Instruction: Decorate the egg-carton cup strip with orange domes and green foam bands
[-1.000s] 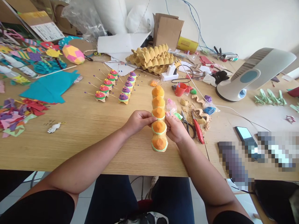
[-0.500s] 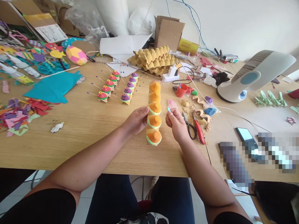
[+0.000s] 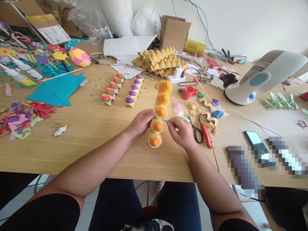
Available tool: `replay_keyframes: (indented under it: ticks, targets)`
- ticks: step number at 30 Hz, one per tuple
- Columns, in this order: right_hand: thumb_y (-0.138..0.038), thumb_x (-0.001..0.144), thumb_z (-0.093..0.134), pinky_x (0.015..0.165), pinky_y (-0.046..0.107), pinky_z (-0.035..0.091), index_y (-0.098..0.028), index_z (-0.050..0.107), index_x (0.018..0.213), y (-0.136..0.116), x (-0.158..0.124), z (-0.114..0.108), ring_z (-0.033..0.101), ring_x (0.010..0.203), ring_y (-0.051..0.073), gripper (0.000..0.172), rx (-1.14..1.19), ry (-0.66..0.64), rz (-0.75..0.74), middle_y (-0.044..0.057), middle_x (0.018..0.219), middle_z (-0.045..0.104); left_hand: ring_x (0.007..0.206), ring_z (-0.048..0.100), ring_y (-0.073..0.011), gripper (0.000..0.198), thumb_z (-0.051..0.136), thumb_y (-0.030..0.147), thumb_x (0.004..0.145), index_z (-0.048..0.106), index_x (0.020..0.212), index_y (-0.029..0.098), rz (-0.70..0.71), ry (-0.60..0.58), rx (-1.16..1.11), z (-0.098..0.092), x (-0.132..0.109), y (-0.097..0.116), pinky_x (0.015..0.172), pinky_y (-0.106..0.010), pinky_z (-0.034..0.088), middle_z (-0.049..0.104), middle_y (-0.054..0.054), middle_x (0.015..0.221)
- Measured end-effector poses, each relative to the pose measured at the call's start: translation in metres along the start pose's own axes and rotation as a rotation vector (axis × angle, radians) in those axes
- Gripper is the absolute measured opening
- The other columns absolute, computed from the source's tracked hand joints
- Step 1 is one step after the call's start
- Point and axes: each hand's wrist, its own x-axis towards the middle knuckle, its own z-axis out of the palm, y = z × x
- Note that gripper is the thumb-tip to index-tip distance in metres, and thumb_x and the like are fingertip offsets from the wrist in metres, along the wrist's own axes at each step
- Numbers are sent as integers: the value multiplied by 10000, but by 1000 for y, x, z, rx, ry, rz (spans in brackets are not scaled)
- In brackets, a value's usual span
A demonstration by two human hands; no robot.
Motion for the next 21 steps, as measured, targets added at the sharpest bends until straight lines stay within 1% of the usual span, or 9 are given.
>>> replay_keyframes:
  ticks: [6,11,16,21]
  targets:
    - [-325,989,559,686,315,413,-247,695,912,4,1,2,566,714,179,175,-9,-29,-40,31,747,631,528,537,-104,393,762,554,828,677,795,172,-22,-28,9,-1,0,-2,500,-226,407,608,13,638]
    - [-344,990,564,678,308,410,-244,685,885,4,0,4,547,671,166,189,-16,-18,-25,18,719,624,578,578,-116,381,776,535,824,692,815,163,-37,-34,-17,1,-2,-1,548,-237,448,646,-2,680]
    - [-366,984,558,645,298,394,-238,651,802,1,-1,5,525,640,155,241,-34,18,10,10,683,607,598,594,-120,390,800,538,798,696,803,162,-48,-33,-45,5,-3,-1,567,-240,466,654,-2,687]
    - [-364,972,571,624,289,372,-234,620,747,-1,-3,6,493,608,142,265,-22,35,47,-5,642,570,644,627,-142,374,772,543,824,719,830,172,-41,-54,-36,6,-5,-2,611,-261,480,698,-21,747]
